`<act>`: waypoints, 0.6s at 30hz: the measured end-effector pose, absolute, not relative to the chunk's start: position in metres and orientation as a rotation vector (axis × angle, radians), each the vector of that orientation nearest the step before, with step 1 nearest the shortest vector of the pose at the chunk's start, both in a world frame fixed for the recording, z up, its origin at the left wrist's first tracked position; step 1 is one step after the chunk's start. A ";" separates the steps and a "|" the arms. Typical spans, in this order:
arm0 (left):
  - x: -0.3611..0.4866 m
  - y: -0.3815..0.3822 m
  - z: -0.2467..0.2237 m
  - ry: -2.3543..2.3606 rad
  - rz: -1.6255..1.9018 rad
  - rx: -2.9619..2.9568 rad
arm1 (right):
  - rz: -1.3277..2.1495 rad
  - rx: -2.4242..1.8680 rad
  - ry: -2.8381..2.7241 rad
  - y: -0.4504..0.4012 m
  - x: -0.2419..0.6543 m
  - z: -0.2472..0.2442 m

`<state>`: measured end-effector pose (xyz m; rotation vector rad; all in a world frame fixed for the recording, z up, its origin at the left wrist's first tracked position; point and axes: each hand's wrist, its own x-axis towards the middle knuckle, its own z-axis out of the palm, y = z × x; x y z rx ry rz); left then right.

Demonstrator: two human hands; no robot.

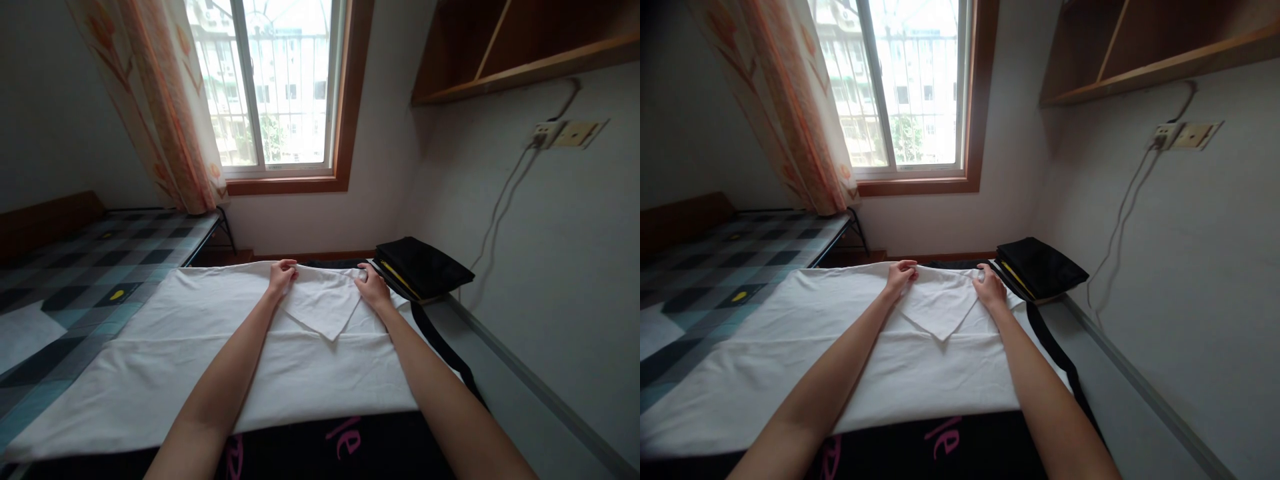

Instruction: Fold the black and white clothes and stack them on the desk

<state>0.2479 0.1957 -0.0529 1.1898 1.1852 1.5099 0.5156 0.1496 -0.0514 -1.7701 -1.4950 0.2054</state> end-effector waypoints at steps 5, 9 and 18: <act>0.248 0.198 -0.055 1.247 1.621 1.228 | 0.299 -1.434 -1.356 0.166 0.525 -0.062; 0.246 0.203 -0.058 1.315 1.643 1.309 | 0.317 -1.355 -1.309 0.173 0.529 -0.069; 0.244 0.202 -0.060 1.540 1.567 1.565 | 0.301 -1.415 -1.336 0.176 0.532 -0.076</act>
